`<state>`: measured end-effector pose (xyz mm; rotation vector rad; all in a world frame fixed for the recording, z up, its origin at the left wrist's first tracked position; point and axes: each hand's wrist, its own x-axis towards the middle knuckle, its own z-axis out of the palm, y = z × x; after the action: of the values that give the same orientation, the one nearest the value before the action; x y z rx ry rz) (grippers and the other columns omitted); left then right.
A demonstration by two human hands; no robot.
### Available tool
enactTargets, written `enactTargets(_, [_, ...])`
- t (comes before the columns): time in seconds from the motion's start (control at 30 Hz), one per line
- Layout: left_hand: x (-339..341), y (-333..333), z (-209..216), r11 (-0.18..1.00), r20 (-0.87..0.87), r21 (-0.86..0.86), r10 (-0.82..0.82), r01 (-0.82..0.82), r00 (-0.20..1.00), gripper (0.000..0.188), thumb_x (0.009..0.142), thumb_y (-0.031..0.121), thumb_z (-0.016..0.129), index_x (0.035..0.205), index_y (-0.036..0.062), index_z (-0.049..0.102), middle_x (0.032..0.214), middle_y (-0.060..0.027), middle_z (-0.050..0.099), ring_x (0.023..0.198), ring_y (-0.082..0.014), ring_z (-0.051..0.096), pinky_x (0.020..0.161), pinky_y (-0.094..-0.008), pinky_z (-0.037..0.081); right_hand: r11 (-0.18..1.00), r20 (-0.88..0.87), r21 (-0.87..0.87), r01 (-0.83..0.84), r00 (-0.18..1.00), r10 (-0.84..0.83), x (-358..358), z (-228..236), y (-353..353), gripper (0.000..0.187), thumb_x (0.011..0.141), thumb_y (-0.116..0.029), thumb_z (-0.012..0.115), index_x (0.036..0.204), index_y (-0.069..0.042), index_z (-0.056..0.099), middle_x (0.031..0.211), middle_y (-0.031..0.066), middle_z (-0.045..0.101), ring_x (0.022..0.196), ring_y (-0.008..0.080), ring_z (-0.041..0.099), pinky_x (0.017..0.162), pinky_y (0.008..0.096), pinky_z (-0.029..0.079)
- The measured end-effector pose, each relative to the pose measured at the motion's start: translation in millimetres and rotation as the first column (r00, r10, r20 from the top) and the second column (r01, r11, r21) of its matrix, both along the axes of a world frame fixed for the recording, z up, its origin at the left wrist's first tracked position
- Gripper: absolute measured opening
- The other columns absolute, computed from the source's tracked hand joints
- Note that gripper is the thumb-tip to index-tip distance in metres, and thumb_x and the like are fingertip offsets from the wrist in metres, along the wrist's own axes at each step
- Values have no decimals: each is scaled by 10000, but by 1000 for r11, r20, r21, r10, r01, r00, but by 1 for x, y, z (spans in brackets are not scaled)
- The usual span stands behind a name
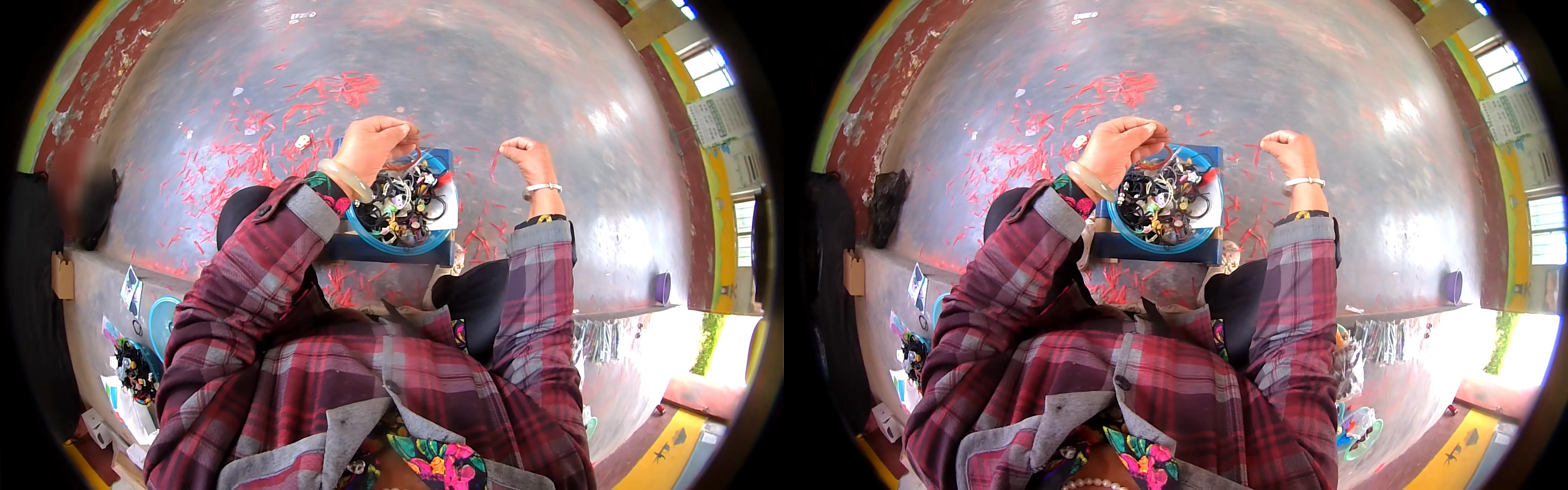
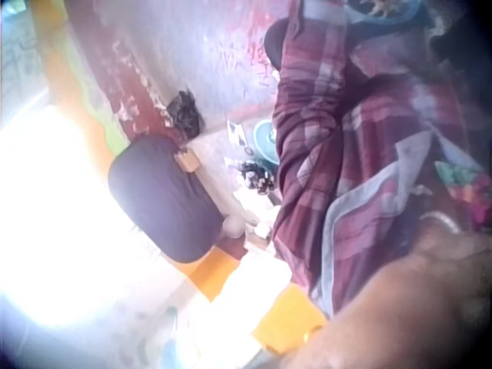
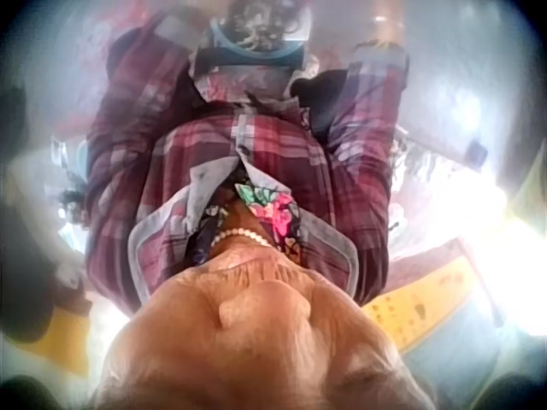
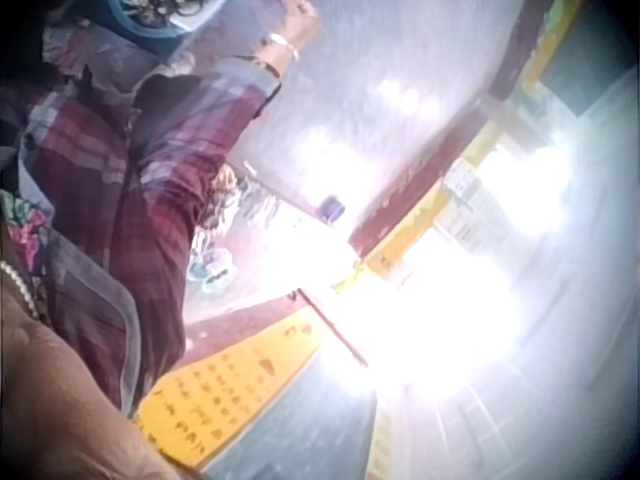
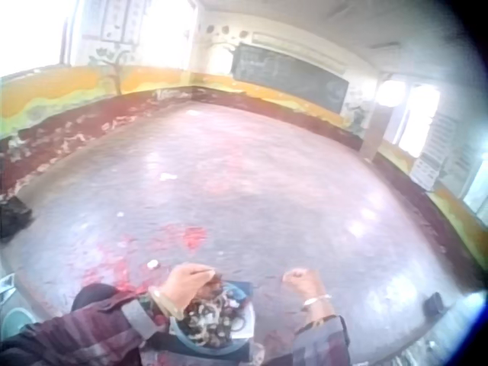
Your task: The person sits on the floor and repeatedly picks up small keychains from a blue bowl, places each one into a clear plastic bag, and folds the bag's top edge to close it. The person handles the items one at a time, using both hands to manipulate the bags and keychains.
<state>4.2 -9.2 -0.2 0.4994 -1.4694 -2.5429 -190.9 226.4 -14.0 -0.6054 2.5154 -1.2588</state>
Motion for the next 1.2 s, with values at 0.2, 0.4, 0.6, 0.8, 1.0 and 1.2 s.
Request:
enactTargets(0.2, [-1,-2,-4,1000,0,-5,-26,26,1000,192,883,93,513,972,-68,569,968,-141,605,916,-212,595,816,-291,492,949,20,315,-30,999,26,-21,-31,23,158,647,-50,651,798,-32,693,753,56,670,713,128,601,647,269,459])
enactTargets(0.4, [0,0,-2,998,16,-46,-39,39,999,198,884,95,513,981,-71,561,973,-143,602,918,-213,595,815,-291,495,951,155,308,-23,988,-27,-22,-39,29,228,647,-24,594,853,-43,691,788,86,672,752,160,614,695,285,470])
enactTargets(0.6, [0,0,-7,996,23,-46,-70,71,997,196,883,98,516,983,-64,564,968,-139,604,912,-209,597,811,-285,493,929,104,370,2,994,-44,-13,-33,29,284,685,-65,571,953,-44,662,852,83,669,926,188,596,803,301,436])
enactTargets(0.8, [1,-2,-6,996,1,-56,-66,66,998,196,885,96,512,984,-65,563,982,-143,604,919,-209,596,821,-287,488,945,224,326,-21,973,-56,-25,-44,51,301,648,-100,656,942,-36,669,892,101,665,866,187,624,736,294,471])
enactTargets(1.0, [0,-3,-10,995,4,-64,-79,79,997,206,886,91,506,1000,-76,547,997,-157,599,929,-211,594,826,-287,487,899,-163,437,24,985,52,-15,-48,67,675,584,-44,712,1223,-60,495,1199,149,538,1105,229,522,895,297,424])
enactTargets(1.2, [0,0,-8,994,12,-57,-89,90,996,203,884,89,508,997,-76,546,1001,-155,599,935,-215,593,817,-286,489,969,189,247,10,980,-58,-15,-36,84,679,662,-97,674,1293,-102,423,1301,105,456,1204,263,417,977,373,330])
